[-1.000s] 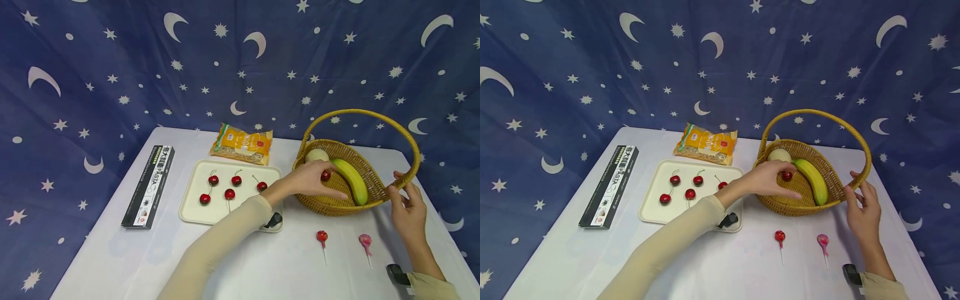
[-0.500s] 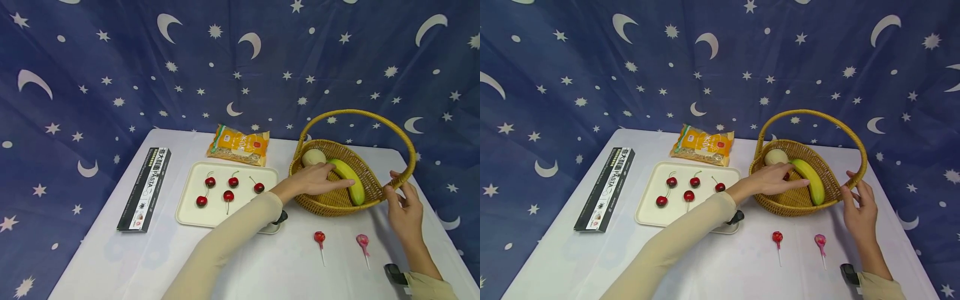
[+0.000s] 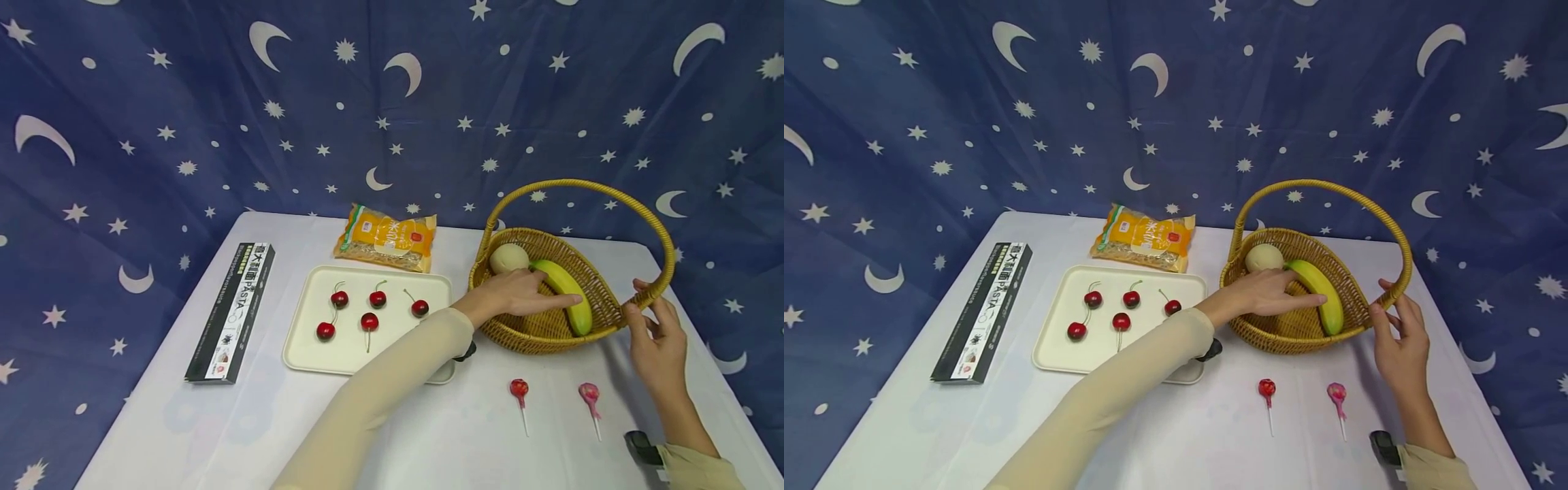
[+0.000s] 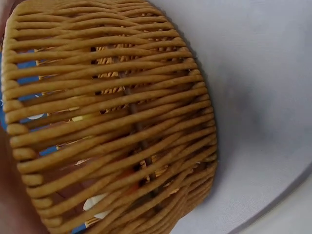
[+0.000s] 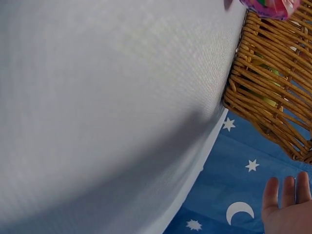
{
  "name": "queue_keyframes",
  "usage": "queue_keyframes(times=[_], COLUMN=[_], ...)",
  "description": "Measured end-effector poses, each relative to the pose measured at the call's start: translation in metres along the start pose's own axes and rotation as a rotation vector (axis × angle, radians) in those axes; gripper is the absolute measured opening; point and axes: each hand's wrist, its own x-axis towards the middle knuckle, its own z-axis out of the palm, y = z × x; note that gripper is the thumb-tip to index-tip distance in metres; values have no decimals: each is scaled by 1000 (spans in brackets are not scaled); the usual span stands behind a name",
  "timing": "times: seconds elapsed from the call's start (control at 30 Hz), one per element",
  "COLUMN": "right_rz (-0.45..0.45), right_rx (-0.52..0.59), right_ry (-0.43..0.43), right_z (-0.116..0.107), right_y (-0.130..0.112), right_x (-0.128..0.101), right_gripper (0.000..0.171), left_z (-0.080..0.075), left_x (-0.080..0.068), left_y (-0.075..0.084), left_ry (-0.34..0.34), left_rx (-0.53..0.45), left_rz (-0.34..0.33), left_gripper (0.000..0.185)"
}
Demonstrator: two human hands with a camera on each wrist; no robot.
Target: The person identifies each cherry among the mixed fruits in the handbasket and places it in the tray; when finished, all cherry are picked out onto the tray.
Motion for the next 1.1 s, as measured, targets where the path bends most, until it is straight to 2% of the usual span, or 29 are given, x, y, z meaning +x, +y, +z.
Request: queue_keyframes(times=[0.23,0.37,0.47,0.57,0.63,0.67,0.9,1.1], right_rz=[-15,-16,-16,-27,-38,-43,-44,-64], right_rx=[1,1,-1,4,6,9,13,22], right_ry=[-1,-3,-5,-2,2,5,9,12], right_z=[1,2,2,3,2,2,1,2], right_y=[0,1,2,2,2,2,3,3], right_x=[0,0,0,0,0,0,1,1], right_gripper=[43,43,43,42,42,42,41,41], left_z=[0,2,5,7,6,6,0,-3], left_x=[0,2,4,4,4,3,-1,-14], left_y=[-3,-5,-8,-12,-14,-14,-11,-8], left_ry=[-11,19,43,63,77,85,161,223], left_rx=[33,145,254,308,300,291,236,93], left_rz=[2,40,90,127,154,161,218,299], left_gripper=[85,78,58,30,15,13,27,27])
